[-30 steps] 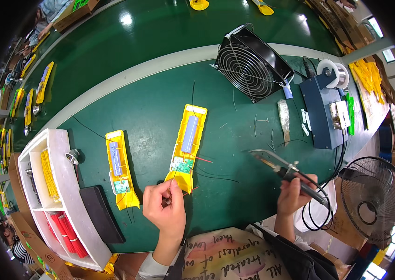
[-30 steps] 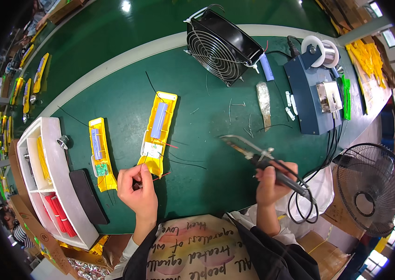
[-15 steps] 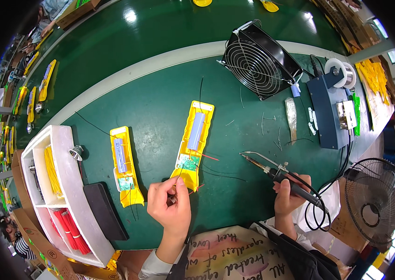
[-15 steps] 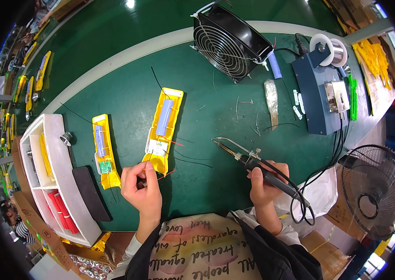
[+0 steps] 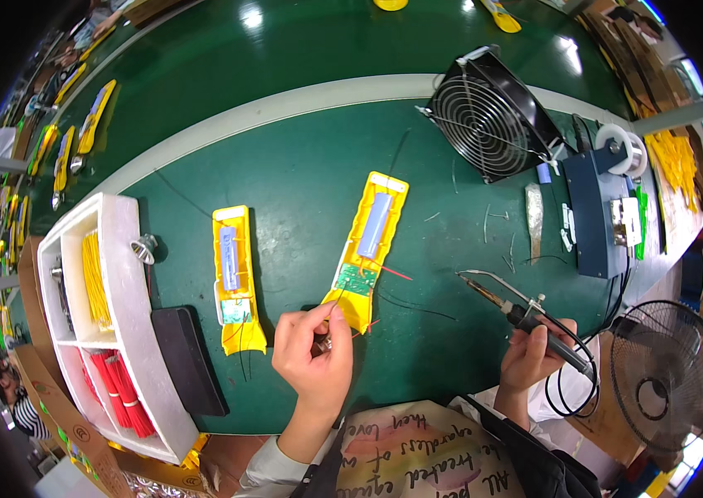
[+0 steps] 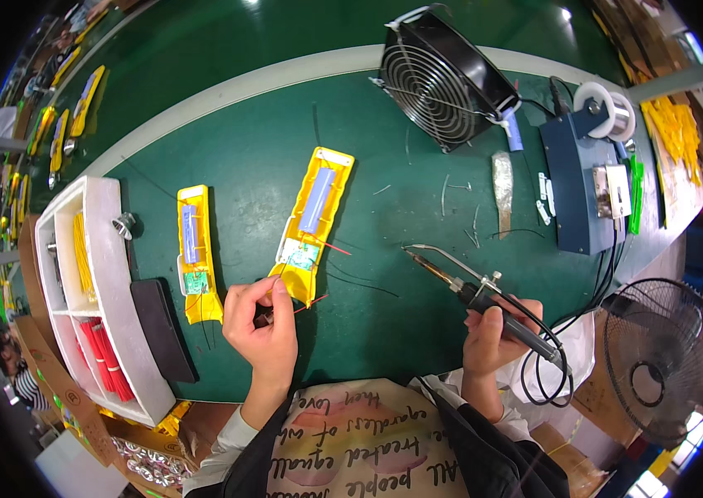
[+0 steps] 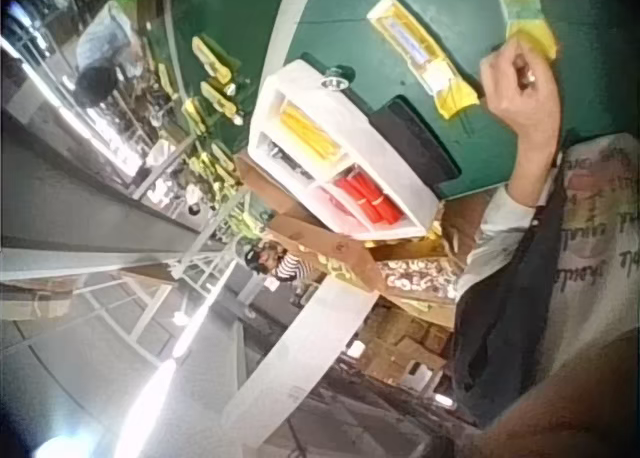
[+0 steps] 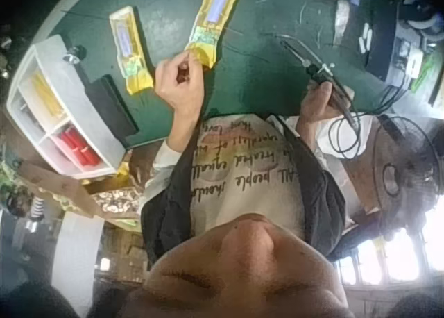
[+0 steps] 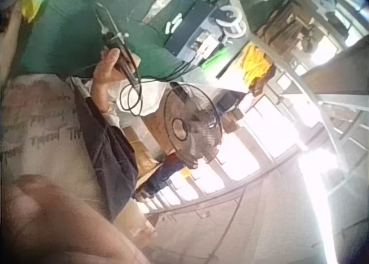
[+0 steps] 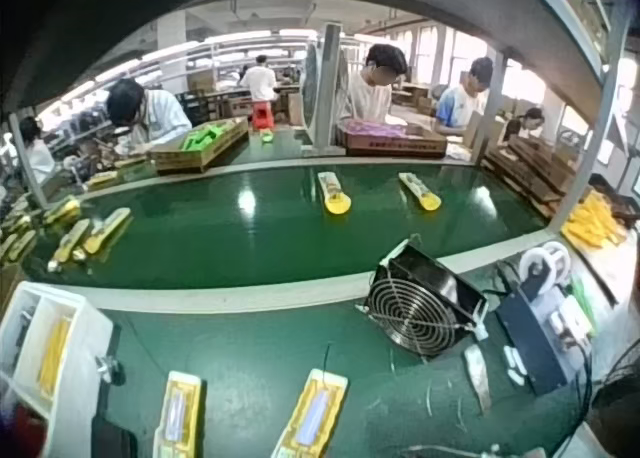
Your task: The person solders wires onto circuit boards inside flashlight casings using a soldering iron and places the assembled components onto a conveyor belt.
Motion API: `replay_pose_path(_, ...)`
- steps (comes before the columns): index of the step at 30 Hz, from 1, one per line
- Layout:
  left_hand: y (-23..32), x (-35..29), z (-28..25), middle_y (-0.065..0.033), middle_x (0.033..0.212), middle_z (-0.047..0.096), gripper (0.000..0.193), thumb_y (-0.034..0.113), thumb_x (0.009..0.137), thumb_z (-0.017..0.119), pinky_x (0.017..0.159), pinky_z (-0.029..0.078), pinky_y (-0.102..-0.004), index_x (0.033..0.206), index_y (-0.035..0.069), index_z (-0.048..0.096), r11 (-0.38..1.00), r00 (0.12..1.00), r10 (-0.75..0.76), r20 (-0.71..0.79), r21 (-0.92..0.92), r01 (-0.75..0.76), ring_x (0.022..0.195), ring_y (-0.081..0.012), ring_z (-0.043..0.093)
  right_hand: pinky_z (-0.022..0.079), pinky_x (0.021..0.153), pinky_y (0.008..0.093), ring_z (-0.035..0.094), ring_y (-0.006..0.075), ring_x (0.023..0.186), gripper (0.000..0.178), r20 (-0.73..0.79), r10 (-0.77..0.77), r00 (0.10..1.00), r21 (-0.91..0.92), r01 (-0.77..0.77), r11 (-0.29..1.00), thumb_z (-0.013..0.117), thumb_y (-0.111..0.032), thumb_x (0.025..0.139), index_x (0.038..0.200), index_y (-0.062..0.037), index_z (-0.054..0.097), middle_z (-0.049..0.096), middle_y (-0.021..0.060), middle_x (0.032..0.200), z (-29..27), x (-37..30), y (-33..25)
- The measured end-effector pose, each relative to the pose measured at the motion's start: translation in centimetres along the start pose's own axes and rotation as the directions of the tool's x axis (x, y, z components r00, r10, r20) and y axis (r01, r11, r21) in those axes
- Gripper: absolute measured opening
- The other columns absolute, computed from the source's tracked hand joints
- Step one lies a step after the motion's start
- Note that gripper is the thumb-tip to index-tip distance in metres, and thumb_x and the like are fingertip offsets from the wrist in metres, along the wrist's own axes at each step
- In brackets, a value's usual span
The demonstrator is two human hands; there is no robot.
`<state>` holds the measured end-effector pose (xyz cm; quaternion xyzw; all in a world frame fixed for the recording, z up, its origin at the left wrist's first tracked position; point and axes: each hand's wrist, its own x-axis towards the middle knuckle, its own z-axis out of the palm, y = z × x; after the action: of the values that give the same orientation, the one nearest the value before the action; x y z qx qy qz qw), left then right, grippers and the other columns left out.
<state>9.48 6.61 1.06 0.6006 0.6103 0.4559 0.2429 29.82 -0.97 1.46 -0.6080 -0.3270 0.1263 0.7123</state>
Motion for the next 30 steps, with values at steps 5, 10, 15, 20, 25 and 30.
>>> replay_pose_path(5,-0.5,-0.1,-0.1,-0.0051,0.062,0.049,0.012,-0.001,0.065,0.064,0.043,0.038,-0.0216,0.076,0.003,0.061,0.998,1.000,-0.028,0.007,-0.056,0.028,0.052,-0.0110,0.048,0.035,0.036,0.0184,0.042,0.0102,0.040,0.025,-0.011,-0.057,0.998,-0.003,0.057,0.998,0.055,-0.019,0.075,0.079,0.0005,0.040,0.041,0.0052,0.060,1.8,0.2,-1.5)
replay_pose_path(10,-0.5,-0.1,0.1,-0.0030,0.063,0.049,0.012,-0.003,0.065,0.065,0.042,0.033,-0.0192,0.074,0.003,0.061,0.993,0.999,-0.035,-0.018,-0.117,0.033,0.052,-0.0074,0.045,0.040,0.045,0.0217,0.042,0.0114,0.046,0.019,0.229,-0.164,0.959,0.025,0.162,0.986,0.051,-0.014,0.077,0.080,-0.0003,0.038,0.041,0.0051,0.067,3.7,-0.3,-2.7)
replay_pose_path(15,-0.7,0.0,0.0,-0.0032,0.061,0.048,0.011,-0.002,0.063,0.065,0.041,0.033,-0.0201,0.072,0.003,0.061,0.993,0.999,-0.051,-0.012,-0.110,0.049,0.050,-0.0085,0.045,0.042,0.049,0.0242,0.052,0.0145,0.047,0.032,0.441,-0.050,0.896,-0.105,0.107,0.989,0.059,-0.018,0.075,0.081,-0.0009,0.032,0.051,0.0078,0.053,5.5,-1.7,-2.1)
replay_pose_path(20,-0.6,0.2,0.0,-0.0029,0.060,0.047,0.011,-0.002,0.062,0.065,0.040,0.033,-0.0203,0.070,0.004,0.060,0.994,0.999,-0.041,-0.009,-0.104,0.040,0.049,-0.0084,0.044,0.042,0.047,0.0223,0.052,0.0137,0.048,0.028,0.473,-0.085,0.877,-0.088,0.144,0.986,0.058,-0.013,0.075,0.080,0.0004,0.035,0.051,0.0077,0.054,6.0,-1.7,-1.4)
replay_pose_path(25,-0.6,0.1,0.0,-0.0025,0.059,0.046,0.011,-0.002,0.062,0.065,0.039,0.032,-0.0197,0.070,0.004,0.060,0.995,0.999,-0.048,-0.009,-0.093,0.047,0.048,-0.0078,0.043,0.042,0.047,0.0223,0.051,0.0135,0.047,0.028,0.464,-0.050,0.884,-0.095,0.106,0.990,0.059,-0.013,0.076,0.080,0.0010,0.035,0.051,0.0088,0.055,6.2,-1.8,-1.2)
replay_pose_path(30,-0.7,0.1,0.2,-0.0026,0.059,0.046,0.011,-0.002,0.062,0.065,0.039,0.032,-0.0195,0.070,0.004,0.060,0.995,0.999,-0.035,-0.006,-0.094,0.034,0.048,-0.0076,0.043,0.042,0.046,0.0222,0.051,0.0135,0.047,0.029,0.463,-0.035,0.886,-0.081,0.082,0.993,0.059,-0.014,0.076,0.080,0.0011,0.035,0.051,0.0095,0.056,6.2,-1.7,-1.2)
